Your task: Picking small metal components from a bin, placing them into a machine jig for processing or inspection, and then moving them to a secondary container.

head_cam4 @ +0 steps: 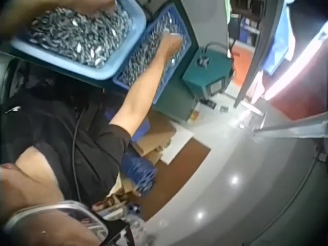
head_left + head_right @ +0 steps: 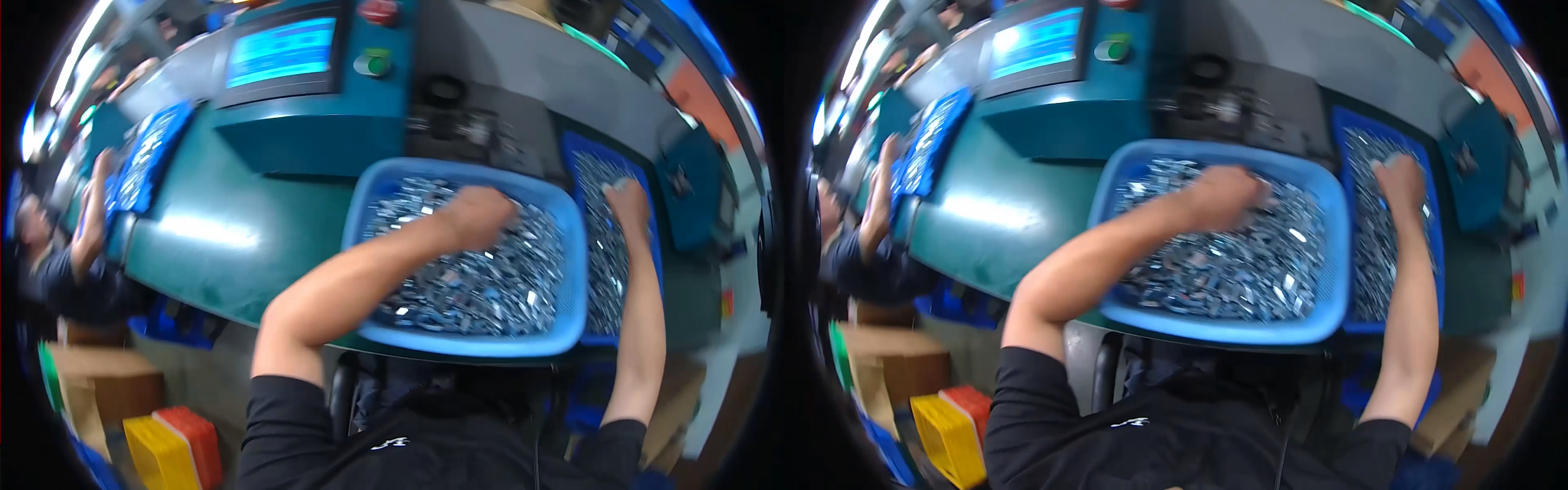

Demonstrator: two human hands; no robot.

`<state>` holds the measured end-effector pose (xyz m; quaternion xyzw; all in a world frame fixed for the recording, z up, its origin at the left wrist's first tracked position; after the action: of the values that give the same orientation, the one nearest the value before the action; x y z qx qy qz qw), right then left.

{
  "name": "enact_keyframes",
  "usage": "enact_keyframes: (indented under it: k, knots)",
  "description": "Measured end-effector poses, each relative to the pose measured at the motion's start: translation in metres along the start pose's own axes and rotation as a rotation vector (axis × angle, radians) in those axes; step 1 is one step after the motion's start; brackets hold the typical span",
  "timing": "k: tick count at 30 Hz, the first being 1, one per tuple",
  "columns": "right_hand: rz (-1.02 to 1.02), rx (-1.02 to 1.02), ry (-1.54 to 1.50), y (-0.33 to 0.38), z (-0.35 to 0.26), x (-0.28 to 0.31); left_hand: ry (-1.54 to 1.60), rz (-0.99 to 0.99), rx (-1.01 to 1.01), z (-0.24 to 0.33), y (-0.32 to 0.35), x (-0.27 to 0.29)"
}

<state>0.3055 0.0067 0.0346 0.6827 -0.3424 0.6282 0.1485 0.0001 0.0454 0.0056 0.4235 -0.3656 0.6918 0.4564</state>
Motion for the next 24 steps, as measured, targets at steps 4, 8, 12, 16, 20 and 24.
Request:
enact_keyframes:
  k: [4,8,12,16,20,24]
  knots:
    - [0.003,-0.204,-0.355,0.001,0.048,-0.012,-0.055,0.048,-0.052,0.000,-0.013,0.001]
    - [-0.063,-0.099,-0.838,0.015,-0.023,-0.011,-0.001,-0.022,-0.039,-0.003,-0.016,-0.004]
    - [-0.038,0.063,-0.763,0.030,-0.104,-0.013,-0.128,0.019,-0.038,0.005,-0.014,-0.003]
    - [0.114,0.103,-0.714,0.053,-0.131,-0.023,-0.131,0.226,-0.203,0.009,-0.012,0.017]
    - [0.038,0.017,-0.761,0.050,-0.113,-0.032,-0.054,0.412,-0.061,0.005,-0.022,0.048]
    - [-0.045,-0.008,-0.794,0.048,-0.114,-0.033,-0.116,0.477,0.040,-0.017,-0.056,0.071]
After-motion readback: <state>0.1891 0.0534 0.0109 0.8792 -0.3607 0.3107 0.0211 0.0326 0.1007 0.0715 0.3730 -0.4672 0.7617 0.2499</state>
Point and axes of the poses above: each hand's wrist, its own y-axis away from the middle knuckle, its own x-axis out of the back of the hand, z = x × y, the point moved 4 cm from there along -y, towards the middle knuckle, and after that the axes turned 8 degrees about -x, right-handed, at the moved point
